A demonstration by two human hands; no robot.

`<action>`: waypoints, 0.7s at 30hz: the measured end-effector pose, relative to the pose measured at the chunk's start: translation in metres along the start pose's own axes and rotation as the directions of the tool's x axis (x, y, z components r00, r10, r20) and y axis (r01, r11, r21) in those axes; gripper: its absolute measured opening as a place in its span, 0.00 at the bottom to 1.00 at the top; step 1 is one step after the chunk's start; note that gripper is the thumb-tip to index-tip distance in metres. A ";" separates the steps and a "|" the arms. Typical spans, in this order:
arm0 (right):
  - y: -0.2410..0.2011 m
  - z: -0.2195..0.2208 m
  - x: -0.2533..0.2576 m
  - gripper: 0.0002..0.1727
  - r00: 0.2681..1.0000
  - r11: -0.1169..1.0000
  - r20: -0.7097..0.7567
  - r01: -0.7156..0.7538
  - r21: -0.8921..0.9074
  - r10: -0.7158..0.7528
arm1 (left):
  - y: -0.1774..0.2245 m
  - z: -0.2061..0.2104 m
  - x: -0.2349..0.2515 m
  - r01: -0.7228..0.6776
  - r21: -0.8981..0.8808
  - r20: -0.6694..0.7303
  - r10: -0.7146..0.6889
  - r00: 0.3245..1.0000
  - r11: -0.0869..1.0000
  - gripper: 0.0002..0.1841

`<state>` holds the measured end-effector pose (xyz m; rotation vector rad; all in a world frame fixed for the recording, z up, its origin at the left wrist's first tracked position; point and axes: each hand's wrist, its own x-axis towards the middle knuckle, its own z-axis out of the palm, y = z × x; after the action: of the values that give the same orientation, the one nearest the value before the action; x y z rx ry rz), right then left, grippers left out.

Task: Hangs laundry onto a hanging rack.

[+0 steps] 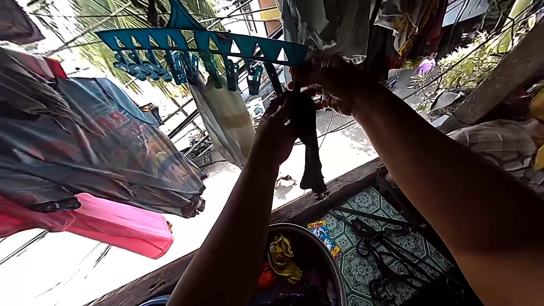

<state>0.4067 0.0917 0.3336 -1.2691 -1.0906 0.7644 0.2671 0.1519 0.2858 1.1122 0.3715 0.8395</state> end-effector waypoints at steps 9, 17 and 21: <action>-0.003 0.008 -0.006 0.10 0.999 0.998 -0.002 0.047 -0.036 -0.047 | -0.010 -0.016 -0.005 -0.080 0.115 -0.018 0.083 0.996 0.990 0.15; 0.014 0.022 -0.040 0.30 0.970 0.920 -0.097 0.178 -0.348 -0.224 | -0.011 -0.067 -0.044 0.117 0.452 -0.120 -0.070 0.990 0.885 0.28; 0.094 0.070 -0.099 0.19 0.958 0.844 0.121 0.288 -0.452 -0.262 | -0.039 -0.135 -0.107 0.286 0.609 -0.170 -0.231 0.958 0.740 0.28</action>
<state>0.3193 0.0424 0.2173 -1.4497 -1.5267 0.3227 0.1263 0.1495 0.1797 1.6035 0.9094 0.5115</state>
